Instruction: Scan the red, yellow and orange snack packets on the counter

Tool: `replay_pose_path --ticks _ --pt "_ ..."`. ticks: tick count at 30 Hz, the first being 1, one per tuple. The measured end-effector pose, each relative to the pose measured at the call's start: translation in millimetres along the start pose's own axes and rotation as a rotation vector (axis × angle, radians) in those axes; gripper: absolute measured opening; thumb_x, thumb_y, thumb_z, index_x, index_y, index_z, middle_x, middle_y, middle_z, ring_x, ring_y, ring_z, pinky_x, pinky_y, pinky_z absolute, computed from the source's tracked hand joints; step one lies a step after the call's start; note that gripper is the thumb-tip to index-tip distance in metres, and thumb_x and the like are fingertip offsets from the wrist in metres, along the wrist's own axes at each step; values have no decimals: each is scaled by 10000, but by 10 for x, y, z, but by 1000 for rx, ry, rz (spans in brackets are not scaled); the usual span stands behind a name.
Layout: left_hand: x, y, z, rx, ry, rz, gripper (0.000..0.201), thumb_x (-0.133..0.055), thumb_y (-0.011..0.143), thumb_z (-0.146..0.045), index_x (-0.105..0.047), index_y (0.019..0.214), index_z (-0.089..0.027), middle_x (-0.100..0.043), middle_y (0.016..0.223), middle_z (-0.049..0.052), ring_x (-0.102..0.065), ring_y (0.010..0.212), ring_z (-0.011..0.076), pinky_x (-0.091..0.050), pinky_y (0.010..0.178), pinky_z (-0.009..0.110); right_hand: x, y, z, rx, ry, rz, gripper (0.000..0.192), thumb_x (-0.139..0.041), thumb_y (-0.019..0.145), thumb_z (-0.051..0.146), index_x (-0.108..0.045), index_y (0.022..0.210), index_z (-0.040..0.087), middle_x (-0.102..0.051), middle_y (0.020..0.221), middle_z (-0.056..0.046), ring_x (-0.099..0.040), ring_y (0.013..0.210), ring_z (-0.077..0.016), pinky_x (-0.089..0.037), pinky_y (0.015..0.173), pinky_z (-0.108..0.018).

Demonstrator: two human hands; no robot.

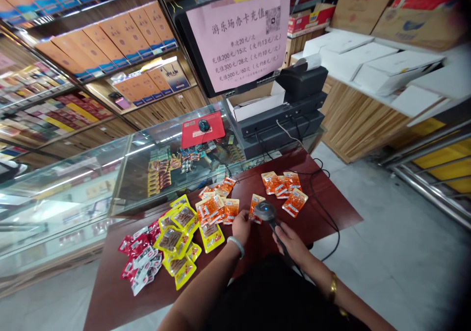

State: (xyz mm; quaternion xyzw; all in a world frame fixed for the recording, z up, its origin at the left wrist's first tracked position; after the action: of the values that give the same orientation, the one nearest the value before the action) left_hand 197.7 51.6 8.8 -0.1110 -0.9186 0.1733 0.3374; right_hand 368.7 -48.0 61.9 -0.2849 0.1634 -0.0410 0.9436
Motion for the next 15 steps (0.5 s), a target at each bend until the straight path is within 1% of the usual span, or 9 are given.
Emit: replay_pose_path --ticks 4,7,11,13,15 --pt "-58 -28 -59 -44 -96 5 102 -600 823 -203 -665 899 -181 -720 844 17 -651 784 143 -473 734 235 49 24 79 -6 44 -13 531 -615 736 728 -505 836 219 -463 598 83 -384 399 -50 -284 386 -192" --pt "-108 -43 -63 -87 -202 37 132 -594 822 -241 -664 915 -177 -723 855 21 -658 798 149 -496 762 251 97 44 104 9 68 -19 532 -602 742 736 -490 803 219 -457 591 81 -392 393 -54 -287 384 -197" --pt "-254 -33 -99 -90 -370 72 186 -621 794 -249 -659 954 -163 -733 920 53 -673 834 158 -516 806 274 184 30 78 2 84 -55 540 -608 732 741 -478 784 220 -478 606 74 -410 400 -61 -299 387 -206" --pt "-355 -11 -180 -89 -404 96 195 -619 793 -242 -665 961 -155 -736 938 67 -676 851 166 -523 821 287 230 11 72 -4 80 -74 542 -610 728 743 -475 777 220 -491 615 69 -414 407 -64 -306 391 -212" --pt "-432 15 -307 -118 -400 145 255 -614 800 -233 -669 1038 -159 -737 986 74 -679 885 174 -527 845 302 265 -2 91 7 71 -86 538 -603 736 741 -482 783 218 -494 621 65 -412 411 -66 -310 393 -216"
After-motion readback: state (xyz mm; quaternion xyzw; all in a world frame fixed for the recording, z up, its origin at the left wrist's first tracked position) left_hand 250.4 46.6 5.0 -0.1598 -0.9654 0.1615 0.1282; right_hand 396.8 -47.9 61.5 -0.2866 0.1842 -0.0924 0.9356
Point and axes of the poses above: each hand's wrist, its own y-axis towards the middle knuckle, its own x-axis out of the back of the hand, z = x × y, the point moved 4 cm from there along y, towards the middle knuckle
